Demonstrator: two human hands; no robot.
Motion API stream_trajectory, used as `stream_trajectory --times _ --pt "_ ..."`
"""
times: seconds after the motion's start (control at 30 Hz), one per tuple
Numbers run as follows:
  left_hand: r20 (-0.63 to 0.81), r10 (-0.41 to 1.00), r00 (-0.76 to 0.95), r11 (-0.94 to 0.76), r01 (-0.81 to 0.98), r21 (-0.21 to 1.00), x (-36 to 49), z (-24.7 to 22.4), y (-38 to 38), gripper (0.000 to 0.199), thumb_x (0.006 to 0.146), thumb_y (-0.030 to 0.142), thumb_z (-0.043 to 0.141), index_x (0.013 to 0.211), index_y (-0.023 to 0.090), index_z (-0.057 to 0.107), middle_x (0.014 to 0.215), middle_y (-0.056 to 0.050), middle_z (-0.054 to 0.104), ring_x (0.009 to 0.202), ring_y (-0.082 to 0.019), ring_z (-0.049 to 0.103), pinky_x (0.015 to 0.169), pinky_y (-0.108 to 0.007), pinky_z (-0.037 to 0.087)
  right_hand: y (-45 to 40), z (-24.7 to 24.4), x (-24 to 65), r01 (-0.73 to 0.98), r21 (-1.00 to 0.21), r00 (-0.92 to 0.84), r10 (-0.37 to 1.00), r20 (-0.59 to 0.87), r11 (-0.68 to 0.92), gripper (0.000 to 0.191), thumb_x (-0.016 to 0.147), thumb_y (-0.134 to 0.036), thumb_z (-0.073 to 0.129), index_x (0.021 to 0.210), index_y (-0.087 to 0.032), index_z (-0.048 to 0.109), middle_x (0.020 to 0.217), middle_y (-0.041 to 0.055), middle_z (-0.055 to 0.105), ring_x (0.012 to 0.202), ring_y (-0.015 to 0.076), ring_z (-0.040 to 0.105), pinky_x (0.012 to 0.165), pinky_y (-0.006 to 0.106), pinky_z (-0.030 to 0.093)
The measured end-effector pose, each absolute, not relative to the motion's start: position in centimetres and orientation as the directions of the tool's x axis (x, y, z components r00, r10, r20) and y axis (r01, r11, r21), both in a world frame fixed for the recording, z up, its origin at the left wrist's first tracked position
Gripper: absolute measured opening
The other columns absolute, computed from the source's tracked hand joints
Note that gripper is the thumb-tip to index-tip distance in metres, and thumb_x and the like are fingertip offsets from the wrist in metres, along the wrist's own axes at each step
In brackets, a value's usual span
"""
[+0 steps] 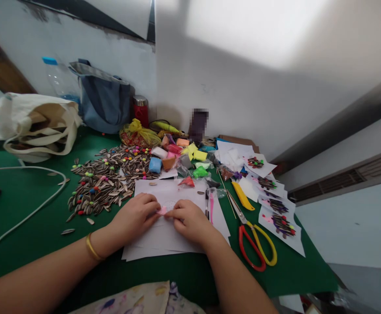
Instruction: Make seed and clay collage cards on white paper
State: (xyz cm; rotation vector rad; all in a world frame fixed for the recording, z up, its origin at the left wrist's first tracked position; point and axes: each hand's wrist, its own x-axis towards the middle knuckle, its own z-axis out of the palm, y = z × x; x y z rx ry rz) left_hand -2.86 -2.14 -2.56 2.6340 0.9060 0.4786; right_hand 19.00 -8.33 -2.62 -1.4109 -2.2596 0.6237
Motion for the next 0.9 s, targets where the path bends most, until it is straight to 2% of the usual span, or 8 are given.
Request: stream_trajectory --times 0.13,0.37,0.57,0.73,0.9 --pt "0.215 0.632 0.745 -0.757 0.533 0.378 -2.75 -2.73 -2.06 0.018 0.094 0.025 0.055 0.084 0.019 0.069 0.092 -0.006 0.064 0.091 -0.021 0.056 0.084 -0.036 0.044 -8.36 -2.71 18.92 0.724 -0.563 -0.407 0.906 0.117 0.398 0.047 0.085 -0.006 0.053 0.126 -0.027 0.067 0.097 0.0057 0.063 0.092 0.0191 0.057 0.085 0.033 0.046" --pt "0.235 0.632 0.738 -0.760 0.533 0.371 -2.74 -2.99 -2.10 0.018 0.093 0.023 0.056 0.081 0.019 0.069 0.091 -0.006 0.064 0.090 -0.021 0.056 0.083 -0.036 0.044 -8.54 -2.37 18.50 0.775 -0.490 -0.408 0.908 0.094 0.399 0.041 0.088 -0.011 0.055 0.123 -0.028 0.069 0.092 0.0055 0.060 0.087 0.0186 0.054 0.078 0.031 0.044" --pt "0.247 0.637 0.730 -0.757 0.532 0.379 -2.68 -3.29 -2.03 0.016 0.091 0.022 0.058 0.080 0.019 0.069 0.089 -0.006 0.064 0.089 -0.021 0.057 0.083 -0.036 0.044 -8.55 -2.43 18.43 0.778 -0.466 -0.423 0.900 0.105 0.420 0.047 0.086 -0.008 0.055 0.128 -0.027 0.066 0.095 0.0061 0.059 0.089 0.0191 0.053 0.081 0.032 0.043" --pt "0.247 0.654 0.715 -0.734 0.521 0.435 -2.80 -3.36 -1.92 0.012 0.089 0.022 0.061 0.080 0.019 0.069 0.090 -0.006 0.065 0.090 -0.021 0.057 0.082 -0.035 0.045 -8.69 -2.44 18.27 0.803 -0.417 -0.426 0.899 0.096 0.425 0.044 0.087 -0.011 0.055 0.125 -0.029 0.067 0.093 0.0056 0.058 0.088 0.0195 0.052 0.079 0.032 0.042" --pt "0.237 0.675 0.699 -0.704 0.512 0.493 -2.96 -3.44 -1.75 0.006 0.085 0.021 0.064 0.085 0.019 0.069 0.092 -0.006 0.066 0.092 -0.021 0.058 0.083 -0.034 0.046 -8.83 -2.44 18.37 0.790 -0.449 -0.418 0.902 0.106 0.419 0.050 0.085 -0.009 0.055 0.131 -0.027 0.063 0.097 0.0063 0.059 0.090 0.0197 0.053 0.081 0.032 0.043"
